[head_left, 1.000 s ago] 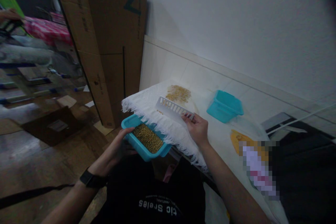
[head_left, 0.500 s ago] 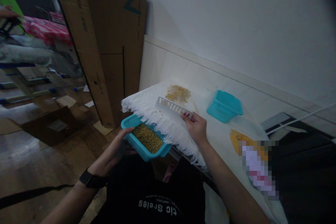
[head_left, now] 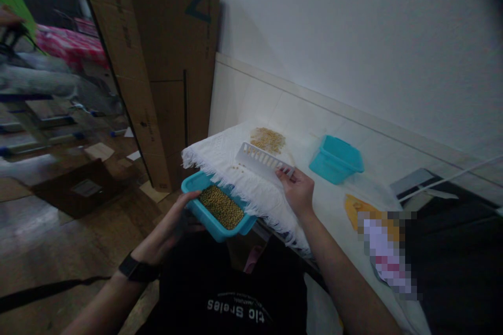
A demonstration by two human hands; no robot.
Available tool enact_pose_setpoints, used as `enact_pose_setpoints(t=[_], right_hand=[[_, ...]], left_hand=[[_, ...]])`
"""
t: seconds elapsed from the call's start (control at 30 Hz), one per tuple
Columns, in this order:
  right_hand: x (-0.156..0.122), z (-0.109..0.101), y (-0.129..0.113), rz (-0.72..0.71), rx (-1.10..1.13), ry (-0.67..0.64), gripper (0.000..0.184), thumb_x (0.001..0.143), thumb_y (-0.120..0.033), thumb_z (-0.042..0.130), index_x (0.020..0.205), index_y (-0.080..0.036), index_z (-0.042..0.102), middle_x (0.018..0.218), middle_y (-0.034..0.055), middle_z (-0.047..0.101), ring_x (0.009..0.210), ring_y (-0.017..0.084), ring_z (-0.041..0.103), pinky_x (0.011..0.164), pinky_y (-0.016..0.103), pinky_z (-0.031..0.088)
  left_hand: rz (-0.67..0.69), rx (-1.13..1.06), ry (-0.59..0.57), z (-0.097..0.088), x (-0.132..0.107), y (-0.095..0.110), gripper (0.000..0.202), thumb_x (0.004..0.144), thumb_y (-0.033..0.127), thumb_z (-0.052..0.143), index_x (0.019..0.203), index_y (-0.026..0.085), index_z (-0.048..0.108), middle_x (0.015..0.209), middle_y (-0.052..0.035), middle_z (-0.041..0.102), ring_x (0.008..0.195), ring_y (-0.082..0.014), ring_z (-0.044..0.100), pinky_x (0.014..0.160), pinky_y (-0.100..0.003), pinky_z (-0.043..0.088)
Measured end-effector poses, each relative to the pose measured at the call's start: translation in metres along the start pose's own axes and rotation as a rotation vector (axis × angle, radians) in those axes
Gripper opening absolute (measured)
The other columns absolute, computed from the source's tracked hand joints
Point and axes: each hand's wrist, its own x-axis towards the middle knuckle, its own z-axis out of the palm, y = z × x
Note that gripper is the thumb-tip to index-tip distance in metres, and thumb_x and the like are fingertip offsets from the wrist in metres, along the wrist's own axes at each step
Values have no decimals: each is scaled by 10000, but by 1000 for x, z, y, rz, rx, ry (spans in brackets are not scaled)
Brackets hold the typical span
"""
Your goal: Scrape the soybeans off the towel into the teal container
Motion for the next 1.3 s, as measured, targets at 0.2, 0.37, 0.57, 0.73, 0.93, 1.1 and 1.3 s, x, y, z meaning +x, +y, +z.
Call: enact_pose_setpoints(t=[0.2, 0.37, 0.57, 0.73, 0.93, 1.1, 1.3], right_hand=[[0, -2, 0, -12, -44, 25, 455, 863, -662, 811, 761, -219, 778, 744, 35, 805, 707, 228, 753, 675, 312, 599], [-1, 1, 1, 4, -7, 4, 478, 826, -688, 837, 786, -214, 797, 752, 45, 812, 709, 241, 760, 668, 322, 609], [-3, -1, 2, 21, -26, 16, 499, 831, -699, 842, 793, -203, 801, 709, 30, 780, 664, 217, 719, 655, 314, 587], [-6, -4, -1, 27, -29, 14, 507, 832, -704, 839, 765, -205, 783, 684, 25, 755, 646, 210, 698, 624, 302, 562], [-8, -6, -6, 34, -32, 28, 487, 813, -683, 848, 719, -213, 762, 637, 14, 720, 611, 201, 663, 586, 292, 525], [-9, -6, -7, 52, -6, 33, 464, 787, -660, 857, 705, -213, 765, 646, 21, 731, 609, 207, 662, 570, 295, 520], [-8, -2, -10, 59, 5, 3, 410, 781, -606, 852, 710, -209, 780, 651, 22, 736, 617, 207, 673, 575, 297, 530]], left_hand=[[4, -28, -2, 0, 3, -1, 531, 903, 456, 819, 1360, 244, 653, 1122, -127, 826, 822, -336, 834, 708, -470, 692], [13, -43, -14, 0, 0, -1, 529, 852, 448, 858, 1300, 249, 658, 1121, -125, 842, 817, -337, 841, 721, -485, 704], [21, -30, -21, -2, 1, -2, 571, 822, 458, 883, 1297, 255, 639, 1017, -86, 827, 721, -306, 831, 673, -466, 716], [18, -32, -29, -2, 4, -3, 569, 817, 472, 888, 1276, 255, 632, 1039, -98, 839, 716, -293, 828, 656, -441, 717], [22, -30, -16, -1, 2, -2, 585, 777, 490, 911, 1238, 252, 641, 925, -61, 812, 686, -274, 798, 613, -414, 705], [28, -39, -23, -1, 2, -2, 590, 766, 477, 924, 1243, 258, 655, 933, -51, 806, 656, -255, 774, 645, -444, 714], [35, -25, -12, -3, 4, -1, 647, 721, 514, 941, 1245, 246, 673, 1036, -98, 827, 802, -328, 830, 667, -456, 705]])
